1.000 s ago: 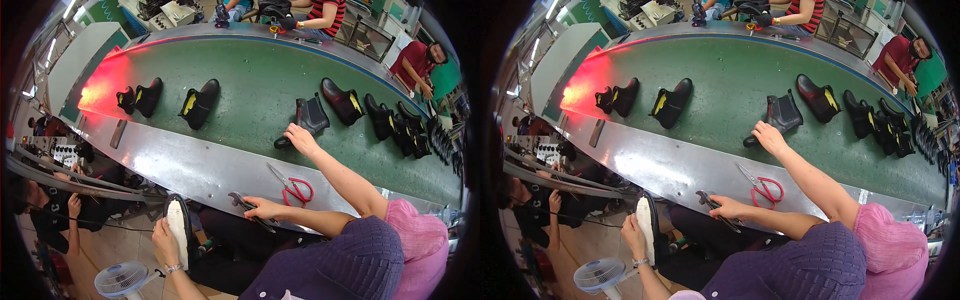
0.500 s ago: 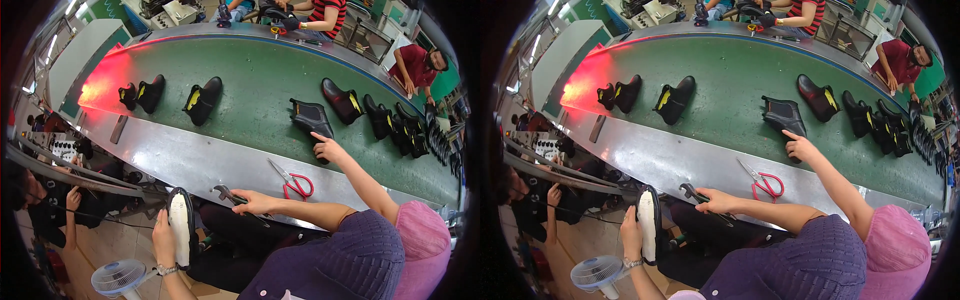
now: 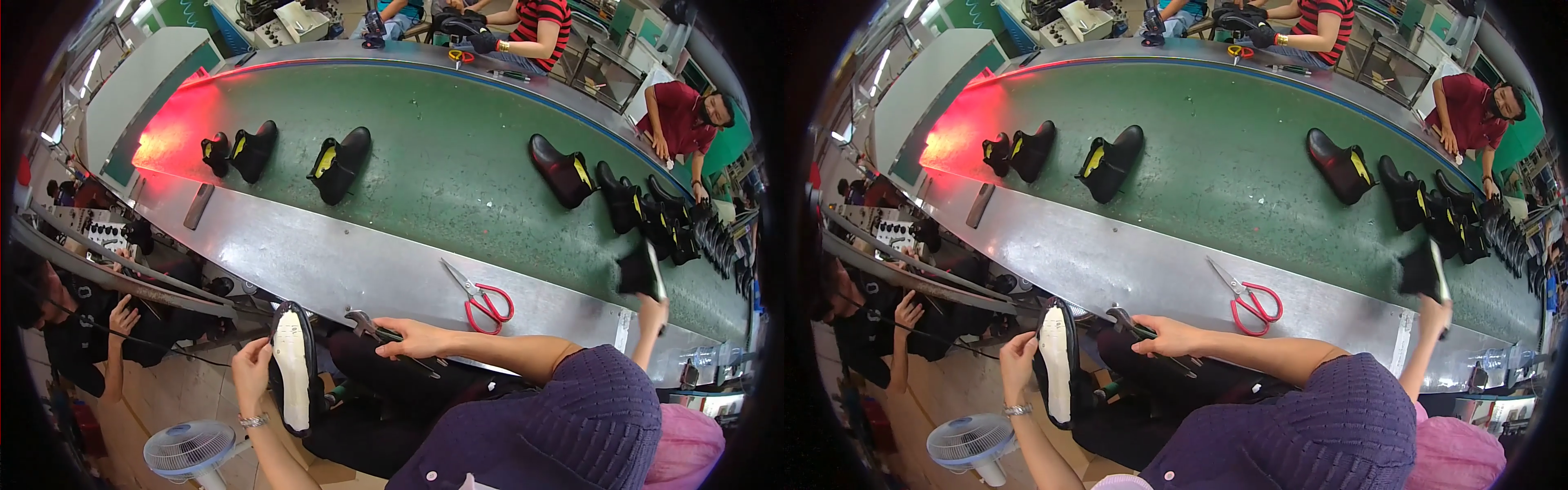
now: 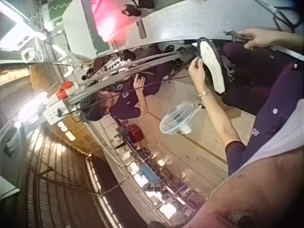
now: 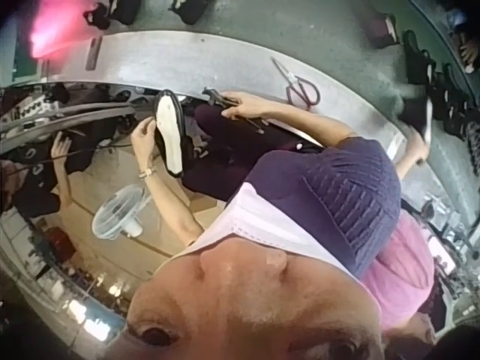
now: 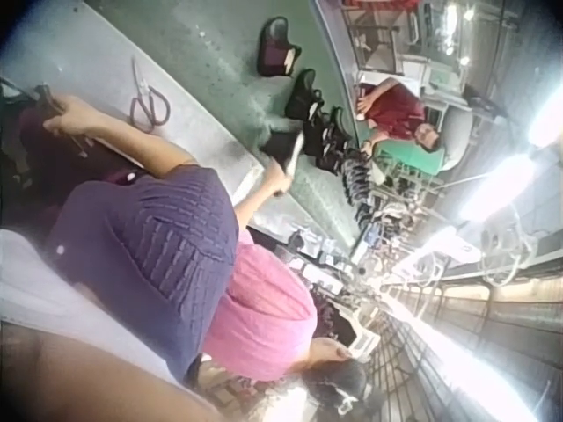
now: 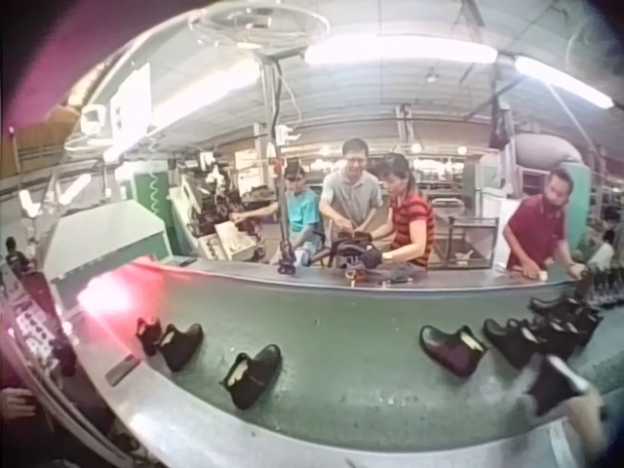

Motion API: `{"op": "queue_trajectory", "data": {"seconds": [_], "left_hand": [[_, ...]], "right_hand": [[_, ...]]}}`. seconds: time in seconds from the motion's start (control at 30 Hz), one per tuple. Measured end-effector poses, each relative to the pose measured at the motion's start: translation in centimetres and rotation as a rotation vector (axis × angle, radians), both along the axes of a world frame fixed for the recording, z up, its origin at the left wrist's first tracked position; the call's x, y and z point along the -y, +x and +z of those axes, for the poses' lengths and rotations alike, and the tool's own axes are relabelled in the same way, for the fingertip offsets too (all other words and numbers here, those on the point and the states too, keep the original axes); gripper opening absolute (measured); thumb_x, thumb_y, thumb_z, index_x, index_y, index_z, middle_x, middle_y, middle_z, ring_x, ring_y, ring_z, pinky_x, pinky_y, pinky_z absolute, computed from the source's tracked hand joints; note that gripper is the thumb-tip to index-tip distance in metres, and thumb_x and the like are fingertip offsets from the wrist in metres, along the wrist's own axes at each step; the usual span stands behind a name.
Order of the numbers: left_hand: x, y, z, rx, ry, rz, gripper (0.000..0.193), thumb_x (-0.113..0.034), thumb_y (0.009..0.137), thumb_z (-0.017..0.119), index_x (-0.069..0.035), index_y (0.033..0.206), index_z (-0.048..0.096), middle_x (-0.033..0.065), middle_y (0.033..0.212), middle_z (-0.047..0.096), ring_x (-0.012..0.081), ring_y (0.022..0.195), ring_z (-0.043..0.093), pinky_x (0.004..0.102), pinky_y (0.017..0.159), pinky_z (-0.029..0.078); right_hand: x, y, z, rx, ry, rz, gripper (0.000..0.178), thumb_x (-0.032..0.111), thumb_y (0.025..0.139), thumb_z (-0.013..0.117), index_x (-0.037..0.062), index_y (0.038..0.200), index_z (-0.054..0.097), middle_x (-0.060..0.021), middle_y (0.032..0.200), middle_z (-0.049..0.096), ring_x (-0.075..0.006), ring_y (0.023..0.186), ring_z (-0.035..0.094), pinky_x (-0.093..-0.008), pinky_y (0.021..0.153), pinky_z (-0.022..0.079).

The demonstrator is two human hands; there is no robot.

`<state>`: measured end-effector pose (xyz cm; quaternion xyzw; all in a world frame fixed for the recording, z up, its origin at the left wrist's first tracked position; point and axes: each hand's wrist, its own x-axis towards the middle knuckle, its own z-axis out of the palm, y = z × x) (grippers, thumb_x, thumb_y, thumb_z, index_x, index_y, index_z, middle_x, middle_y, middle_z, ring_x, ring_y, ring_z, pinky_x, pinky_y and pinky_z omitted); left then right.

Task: Manufacturing shoes by trimming excess material and assembling components.

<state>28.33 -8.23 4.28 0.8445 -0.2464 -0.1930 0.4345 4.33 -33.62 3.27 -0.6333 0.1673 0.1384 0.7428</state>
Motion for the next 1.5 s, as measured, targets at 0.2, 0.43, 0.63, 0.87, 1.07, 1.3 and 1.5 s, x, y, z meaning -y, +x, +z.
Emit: {"op": "queue_trajectory", "data": {"seconds": [0.2,0.43,0.63,0.87,1.07,1.3,1.5], "left_hand": [[2.3,-3.5,-1.5,0.600,0.217,0.076,0.023,-0.018,0.094,0.054,0.000,0.103,0.066,0.0216,0.082,0.064,0.0386,0.077,0.062,0.0432,0.069,0.048],[1.6,-2.4,0.8,0.174,0.104,0.094,0.029,-0.027,0.091,0.061,-0.001,0.103,0.069,0.0207,0.086,0.068,0.0289,0.076,0.067,0.0381,0.069,0.050],[2.3,-10.7,3.3,0.076,0.271,0.142,0.128,-0.036,0.059,0.089,0.009,0.148,0.009,0.0320,0.134,0.047,0.0409,0.121,0.051,0.0410,0.102,0.041],[3.7,-15.5,0.7,0.307,0.229,0.328,0.116,-0.013,0.061,0.087,0.006,0.148,0.012,0.0260,0.130,0.053,0.0398,0.118,0.050,0.0445,0.105,0.033],[4.3,-16.4,-0.7,0.481,0.180,0.355,0.095,-0.010,0.062,0.084,0.008,0.139,0.033,0.0233,0.128,0.053,0.0343,0.122,0.049,0.0425,0.107,0.033],[3.9,-16.7,-1.5,0.593,0.170,0.322,0.082,-0.016,0.067,0.082,0.008,0.135,0.042,0.0227,0.127,0.055,0.0360,0.118,0.052,0.0448,0.102,0.040],[2.9,-16.5,-2.9,0.803,0.277,0.213,0.075,-0.026,0.077,0.073,0.009,0.136,0.041,0.0278,0.132,0.049,0.0414,0.118,0.051,0.0467,0.102,0.040]], "right_hand": [[0.4,0.6,0.2,0.013,0.026,0.016,0.056,0.016,0.089,0.063,0.0077,0.140,0.041,-0.0032,0.092,0.060,-0.0124,0.077,0.055,-0.0293,0.075,0.046],[0.1,6.1,2.3,0.236,-0.279,0.392,0.070,0.008,0.084,0.064,0.0109,0.147,0.033,-0.0150,0.103,0.066,-0.0182,0.079,0.065,-0.0338,0.074,0.054],[-0.7,10.1,5.8,0.219,-0.772,0.786,0.073,0.011,0.084,0.061,0.0110,0.149,0.027,-0.0235,0.111,0.064,-0.0397,0.102,0.062,-0.0447,0.083,0.048],[-3.5,13.8,8.5,0.159,-0.972,1.193,0.068,0.012,0.088,0.056,0.0115,0.149,0.027,-0.0251,0.107,0.063,-0.0400,0.094,0.062,-0.0465,0.082,0.047],[-3.3,7.0,4.9,0.340,-1.011,0.745,0.061,0.012,0.091,0.056,0.0141,0.145,0.028,-0.0217,0.077,0.064,-0.0424,0.069,0.063,-0.0504,0.061,0.049],[-3.2,6.3,6.1,0.385,-1.233,0.771,0.064,0.010,0.088,0.057,0.0144,0.145,0.029,-0.0194,0.074,0.064,-0.0416,0.066,0.063,-0.0476,0.058,0.050],[-2.0,10.3,11.4,0.463,-1.184,1.005,0.065,0.014,0.091,0.058,0.0121,0.148,0.026,-0.0164,0.085,0.067,-0.0380,0.065,0.063,-0.0450,0.058,0.050]]}}
